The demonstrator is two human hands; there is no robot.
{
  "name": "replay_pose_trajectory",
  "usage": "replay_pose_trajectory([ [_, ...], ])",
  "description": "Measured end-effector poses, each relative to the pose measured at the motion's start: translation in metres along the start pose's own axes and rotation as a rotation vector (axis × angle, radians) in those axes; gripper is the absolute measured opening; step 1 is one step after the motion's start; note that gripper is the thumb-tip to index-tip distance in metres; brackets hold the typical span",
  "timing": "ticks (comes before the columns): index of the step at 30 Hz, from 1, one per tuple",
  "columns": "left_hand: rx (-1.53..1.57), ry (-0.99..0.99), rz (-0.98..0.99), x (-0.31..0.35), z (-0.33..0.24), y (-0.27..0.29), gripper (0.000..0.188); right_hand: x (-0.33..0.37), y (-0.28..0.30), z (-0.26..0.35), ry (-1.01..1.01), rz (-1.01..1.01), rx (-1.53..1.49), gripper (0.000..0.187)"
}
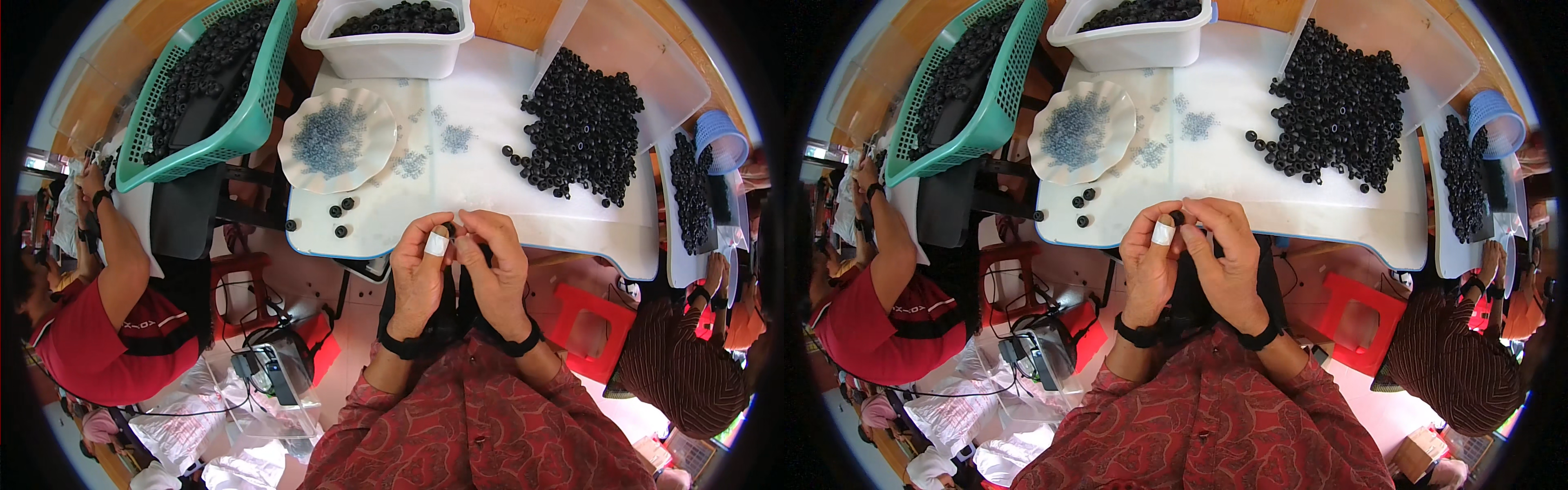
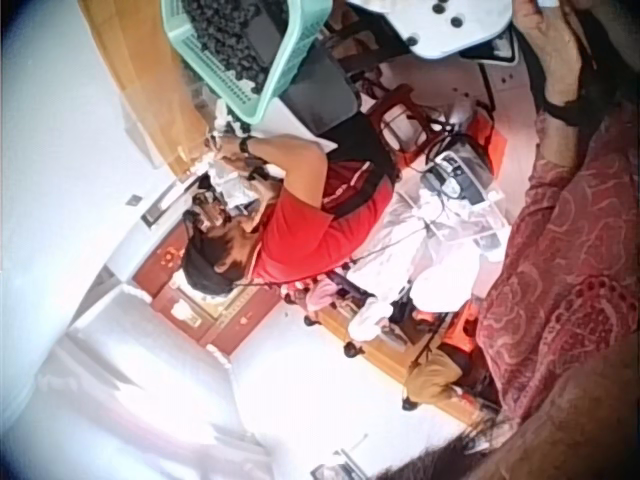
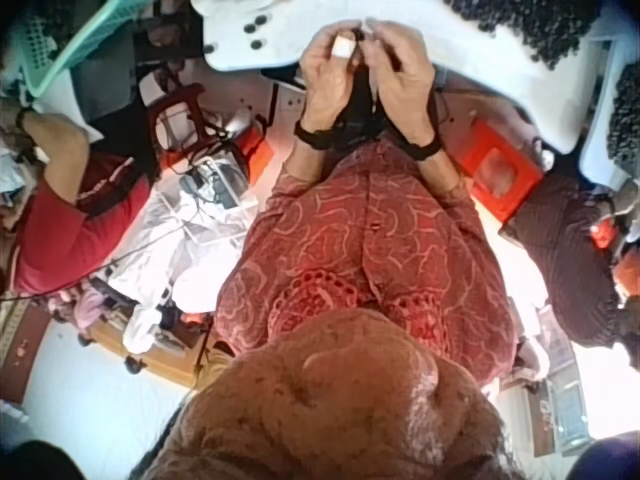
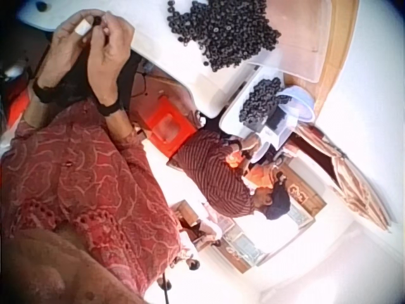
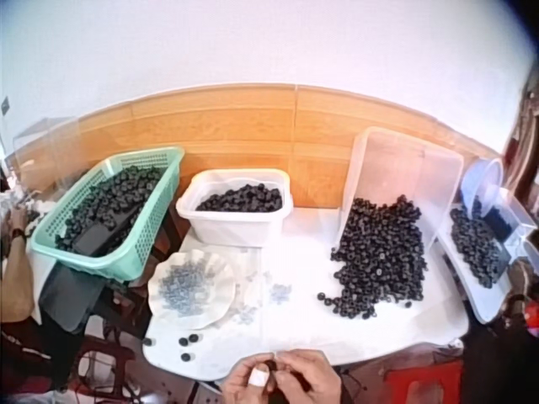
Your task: Assembling small black rubber or plastic rings onto white square plastic pieces by hand.
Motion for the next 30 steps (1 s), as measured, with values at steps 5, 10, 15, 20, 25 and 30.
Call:
replay_pose_trajectory([
  [5, -0.143, -0.031, 0.026, -0.001, -0.002, 0.005, 0.021, -0.005, 0.004, -0.007, 0.071, 0.093, 0.051, 0.021],
  [10, -0.148, 0.068, 0.066, -0.005, 0.0, 0.016, 0.02, -0.012, 0.015, -0.01, 0.008, 0.2, 0.001, 0.017],
  [15, 0.051, 0.254, 0.125, -0.006, 0.002, 0.014, 0.025, -0.021, 0.025, -0.02, -0.024, 0.246, -0.037, 0.012],
  [20, 0.142, 0.319, 0.117, -0.006, 0.007, 0.012, 0.025, -0.027, 0.032, -0.029, -0.059, 0.271, -0.045, 0.009],
  [25, 0.168, 0.337, 0.105, -0.007, 0.006, 0.007, 0.026, -0.028, 0.037, -0.027, -0.071, 0.264, -0.065, 0.009],
  [30, -0.112, 0.134, 0.06, -0.009, 0.001, 0.002, 0.023, -0.031, 0.035, -0.021, -0.096, 0.241, -0.039, 0.008],
])
Point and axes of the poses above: each hand's wrist, its own x-axis away from the middle knuckle, its own y-axis out of the back of the hand, z = x × y, the point moved 1 cm from there along -x, towards the middle knuckle, and after that the axes turned 8 degrees about -z, right-handed, at the moved point
